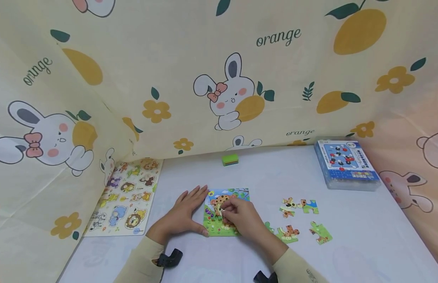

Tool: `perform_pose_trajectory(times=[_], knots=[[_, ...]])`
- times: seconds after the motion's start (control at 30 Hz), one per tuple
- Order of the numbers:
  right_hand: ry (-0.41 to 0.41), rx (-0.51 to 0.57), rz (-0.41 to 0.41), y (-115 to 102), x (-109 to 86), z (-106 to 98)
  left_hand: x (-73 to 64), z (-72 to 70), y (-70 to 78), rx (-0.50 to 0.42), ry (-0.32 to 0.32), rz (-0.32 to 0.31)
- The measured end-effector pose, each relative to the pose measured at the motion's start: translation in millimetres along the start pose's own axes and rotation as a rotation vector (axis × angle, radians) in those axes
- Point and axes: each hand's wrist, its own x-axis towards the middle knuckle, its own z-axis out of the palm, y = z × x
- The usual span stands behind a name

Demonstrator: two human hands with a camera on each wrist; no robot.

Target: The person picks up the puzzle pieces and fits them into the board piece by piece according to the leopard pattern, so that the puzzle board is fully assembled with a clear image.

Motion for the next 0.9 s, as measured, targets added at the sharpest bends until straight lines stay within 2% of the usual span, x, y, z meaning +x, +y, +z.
perform_pose_trajectory(times=[0.13,0.4,0.67,0.77,0.9], knots=[[0.035,-0.086,-0.010,0.2,5.0,7.6,0.8,0.0,0.2,0.008,-0.001,0.002],[0.086,-0.272,0.022,-2.4,8.9,14.9,0.5,-0.7,1.7,0.006,-0.006,-0.006],[0.063,-0.416,0.026,-8.4,10.5,17.7,-0.1,-1.4,2.7,0.007,-0.002,-0.009],[0.052,-0.448,0.028,-9.3,10.6,18.5,-0.2,-1.6,2.9,0.006,0.000,-0.008],[0.046,-0.417,0.041,-8.6,10.0,17.7,-0.8,-2.4,3.7,0.001,-0.001,-0.011]])
